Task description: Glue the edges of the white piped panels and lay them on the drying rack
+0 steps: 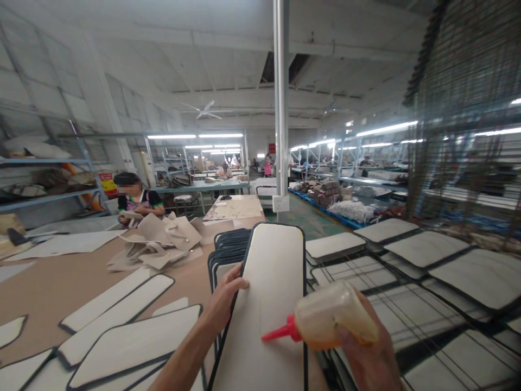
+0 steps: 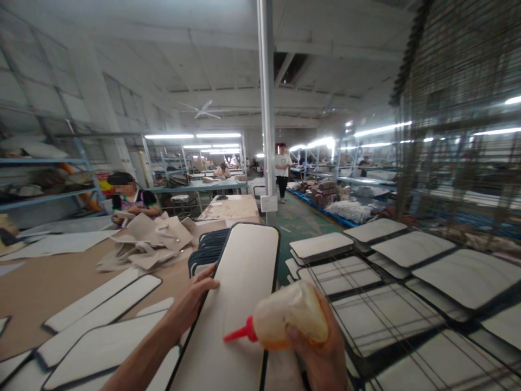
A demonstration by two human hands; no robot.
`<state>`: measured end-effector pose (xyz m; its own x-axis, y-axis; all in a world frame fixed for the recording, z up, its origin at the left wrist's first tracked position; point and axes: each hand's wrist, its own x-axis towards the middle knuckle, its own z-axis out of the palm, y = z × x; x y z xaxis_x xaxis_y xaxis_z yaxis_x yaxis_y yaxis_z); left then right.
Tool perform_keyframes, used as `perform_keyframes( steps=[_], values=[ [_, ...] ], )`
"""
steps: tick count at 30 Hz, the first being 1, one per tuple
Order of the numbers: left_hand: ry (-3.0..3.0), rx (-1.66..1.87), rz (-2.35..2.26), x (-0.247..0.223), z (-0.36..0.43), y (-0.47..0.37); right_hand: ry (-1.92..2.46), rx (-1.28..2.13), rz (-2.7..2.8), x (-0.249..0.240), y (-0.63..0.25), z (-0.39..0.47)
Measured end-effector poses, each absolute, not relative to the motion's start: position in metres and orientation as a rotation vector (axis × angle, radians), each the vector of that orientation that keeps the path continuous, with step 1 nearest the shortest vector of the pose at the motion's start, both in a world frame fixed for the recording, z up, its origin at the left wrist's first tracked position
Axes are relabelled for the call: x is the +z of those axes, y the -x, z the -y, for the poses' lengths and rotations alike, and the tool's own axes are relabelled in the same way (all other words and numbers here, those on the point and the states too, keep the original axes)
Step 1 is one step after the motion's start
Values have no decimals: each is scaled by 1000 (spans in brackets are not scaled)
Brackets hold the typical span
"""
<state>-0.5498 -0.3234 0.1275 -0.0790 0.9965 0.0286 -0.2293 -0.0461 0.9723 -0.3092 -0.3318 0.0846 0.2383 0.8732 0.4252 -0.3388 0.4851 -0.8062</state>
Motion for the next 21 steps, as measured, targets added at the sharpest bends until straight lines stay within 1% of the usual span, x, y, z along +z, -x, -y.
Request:
perform_keyframes(
  steps=[2, 4, 7, 9, 12, 14, 15, 18, 20, 21],
  values=[
    [-1024, 1383, -1098, 129, 325, 549, 607, 905, 841, 101, 307, 320],
    [-1026, 1375, -1127, 131, 328, 546, 561, 811, 668, 120, 304, 302],
    [-1019, 1420, -1163, 137, 329, 540, 500, 710, 666, 131, 301, 291],
    [-994, 1439, -1177, 142, 326, 538, 512, 776, 715, 121, 302, 303],
    [-956, 1442, -1191, 148, 319, 539, 540, 1009, 798, 103, 304, 331],
    [-961, 1424, -1175, 149, 316, 539, 536, 1058, 785, 107, 303, 337],
    [-974, 1407, -1159, 149, 317, 538, 523, 1014, 751, 113, 303, 334],
    [-1026, 1352, -1103, 151, 319, 531, 454, 729, 642, 136, 301, 310],
    [-1035, 1374, -1079, 154, 319, 526, 476, 680, 646, 136, 303, 302],
    [-1029, 1392, -1072, 157, 318, 524, 505, 724, 678, 129, 304, 304]
  ],
)
